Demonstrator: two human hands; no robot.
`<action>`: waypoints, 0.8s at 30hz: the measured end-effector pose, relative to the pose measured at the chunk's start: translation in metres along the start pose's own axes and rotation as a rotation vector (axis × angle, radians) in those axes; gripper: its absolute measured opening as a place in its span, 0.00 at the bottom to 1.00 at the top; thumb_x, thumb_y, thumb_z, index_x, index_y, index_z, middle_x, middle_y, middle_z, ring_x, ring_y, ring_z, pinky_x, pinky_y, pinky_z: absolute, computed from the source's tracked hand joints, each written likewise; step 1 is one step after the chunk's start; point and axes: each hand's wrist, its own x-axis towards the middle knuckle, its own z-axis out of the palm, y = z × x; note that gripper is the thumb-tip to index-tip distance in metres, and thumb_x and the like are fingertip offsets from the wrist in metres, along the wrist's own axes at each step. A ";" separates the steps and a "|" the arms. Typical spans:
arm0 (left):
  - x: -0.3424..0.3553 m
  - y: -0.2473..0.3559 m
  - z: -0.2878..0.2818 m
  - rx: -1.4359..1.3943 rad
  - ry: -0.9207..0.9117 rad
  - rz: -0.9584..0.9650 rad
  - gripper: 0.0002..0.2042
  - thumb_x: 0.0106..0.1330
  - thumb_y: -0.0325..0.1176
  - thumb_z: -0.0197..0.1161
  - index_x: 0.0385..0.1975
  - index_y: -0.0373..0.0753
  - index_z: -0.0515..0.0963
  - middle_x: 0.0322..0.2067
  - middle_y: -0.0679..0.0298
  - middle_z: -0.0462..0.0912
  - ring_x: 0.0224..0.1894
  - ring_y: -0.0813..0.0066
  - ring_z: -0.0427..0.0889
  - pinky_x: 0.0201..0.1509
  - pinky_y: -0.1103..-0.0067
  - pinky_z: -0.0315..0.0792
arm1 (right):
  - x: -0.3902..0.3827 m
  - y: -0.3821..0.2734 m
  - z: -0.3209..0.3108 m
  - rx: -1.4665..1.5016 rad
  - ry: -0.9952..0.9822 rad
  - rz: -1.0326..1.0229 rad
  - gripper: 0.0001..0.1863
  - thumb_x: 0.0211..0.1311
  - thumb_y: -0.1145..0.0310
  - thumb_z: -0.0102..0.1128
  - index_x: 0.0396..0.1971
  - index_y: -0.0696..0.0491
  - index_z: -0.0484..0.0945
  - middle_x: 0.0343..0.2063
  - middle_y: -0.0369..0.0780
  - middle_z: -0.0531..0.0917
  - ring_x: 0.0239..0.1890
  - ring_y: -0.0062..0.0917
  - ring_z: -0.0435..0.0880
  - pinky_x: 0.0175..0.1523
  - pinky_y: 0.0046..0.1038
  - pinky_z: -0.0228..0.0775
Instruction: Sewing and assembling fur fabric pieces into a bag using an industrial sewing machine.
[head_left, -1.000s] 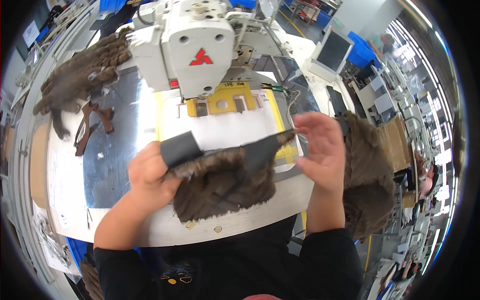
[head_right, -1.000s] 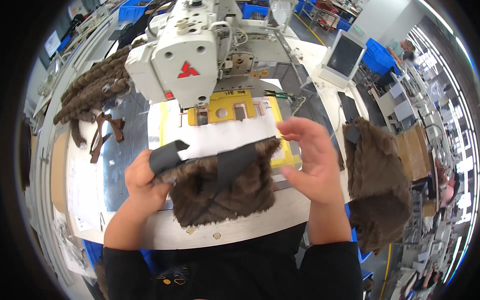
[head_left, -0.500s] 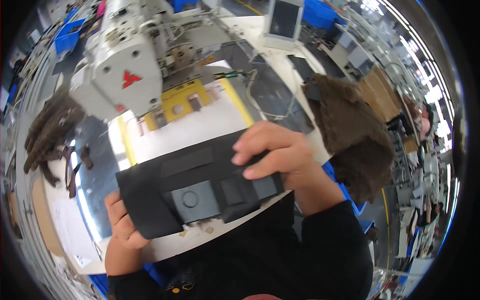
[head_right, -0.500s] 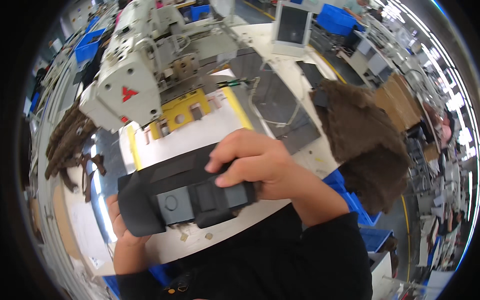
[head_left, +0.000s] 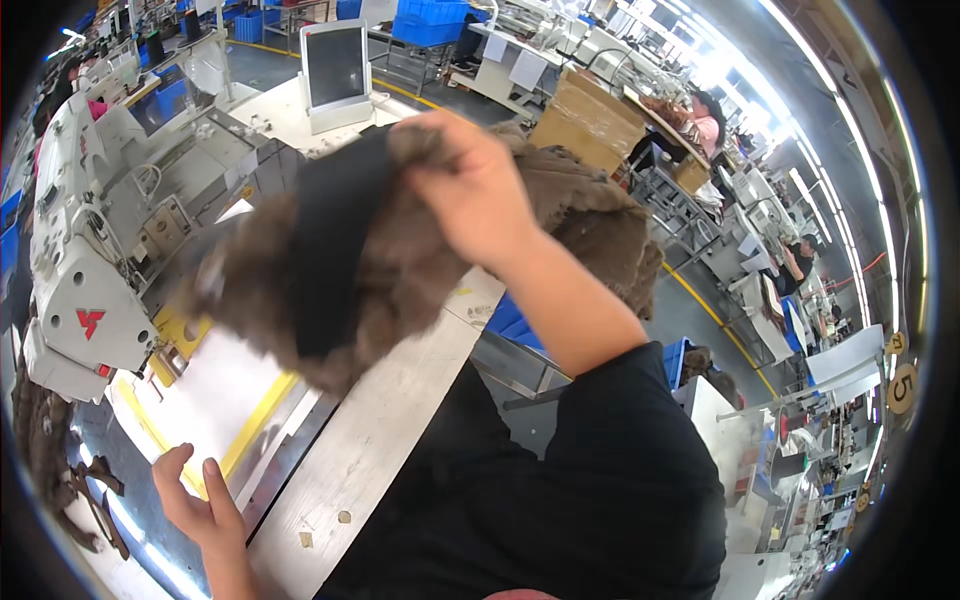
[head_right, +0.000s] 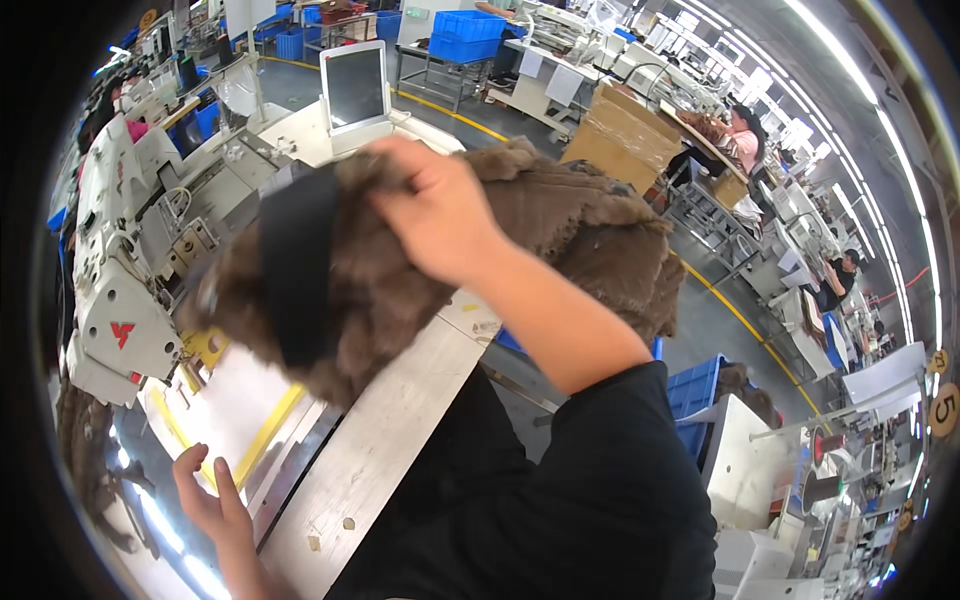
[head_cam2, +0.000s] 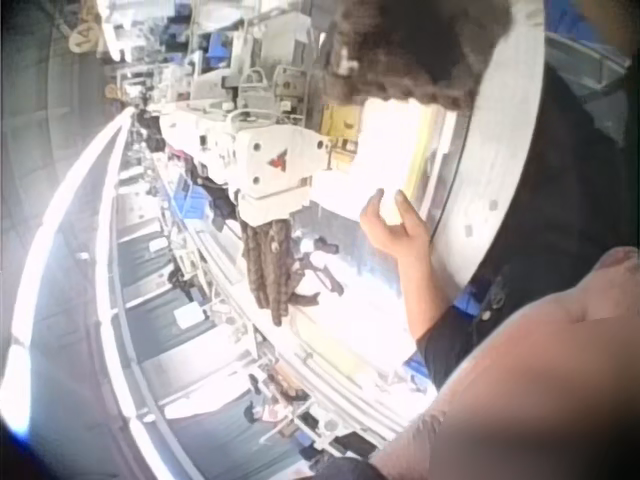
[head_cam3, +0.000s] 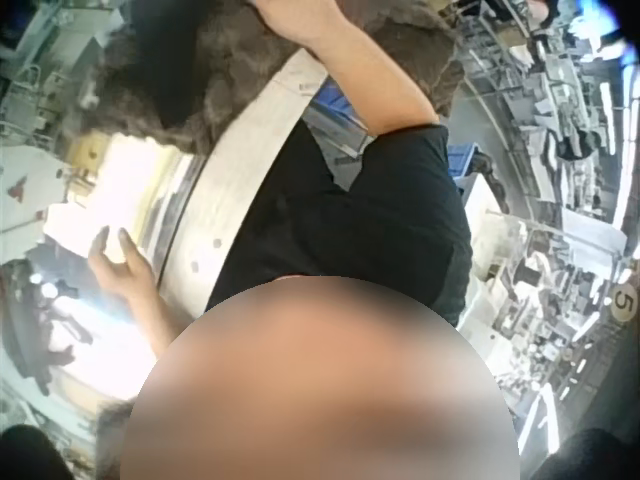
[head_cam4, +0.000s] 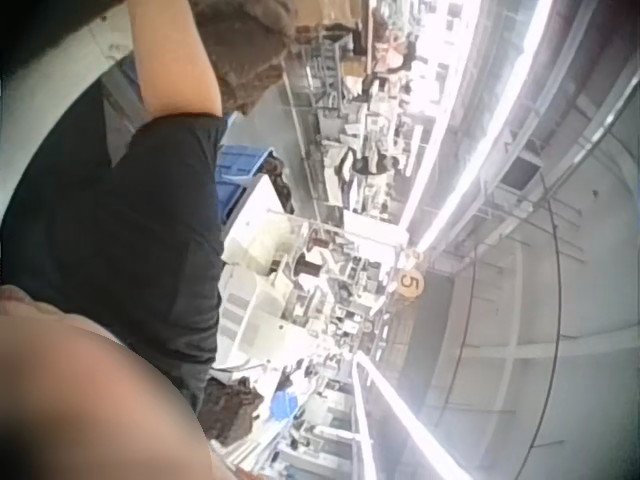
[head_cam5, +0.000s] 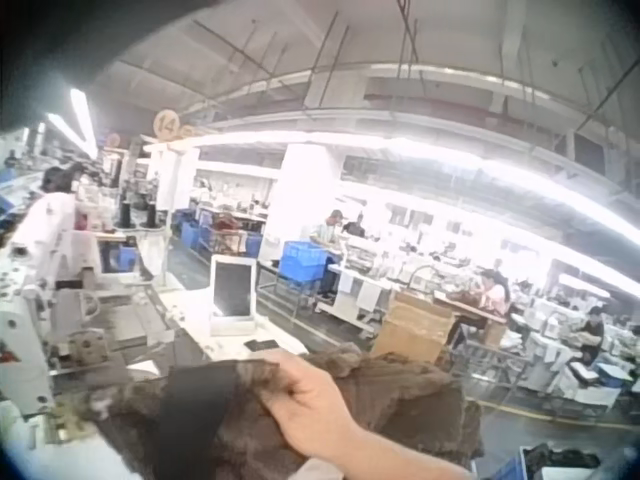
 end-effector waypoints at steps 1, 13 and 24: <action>0.001 0.000 0.005 -0.031 -0.010 -0.040 0.11 0.68 0.26 0.64 0.47 0.29 0.77 0.43 0.52 0.82 0.46 0.58 0.80 0.56 0.69 0.71 | 0.007 0.002 -0.018 0.004 0.005 0.001 0.19 0.63 0.85 0.56 0.52 0.55 0.81 0.43 0.33 0.86 0.47 0.20 0.83 0.56 0.24 0.75; 0.001 -0.015 0.032 -0.149 -0.205 -0.341 0.12 0.65 0.24 0.66 0.48 0.35 0.80 0.41 0.59 0.84 0.45 0.68 0.81 0.52 0.72 0.71 | 0.132 0.062 -0.235 -0.586 0.021 0.326 0.19 0.71 0.68 0.61 0.59 0.58 0.78 0.51 0.42 0.88 0.51 0.28 0.87 0.58 0.29 0.77; -0.002 -0.007 0.035 -0.058 -0.226 -0.254 0.11 0.63 0.24 0.69 0.44 0.34 0.80 0.40 0.53 0.82 0.45 0.56 0.82 0.51 0.68 0.77 | 0.094 0.193 -0.174 -1.092 -0.228 0.489 0.27 0.55 0.57 0.67 0.53 0.56 0.85 0.51 0.53 0.87 0.57 0.46 0.85 0.62 0.41 0.75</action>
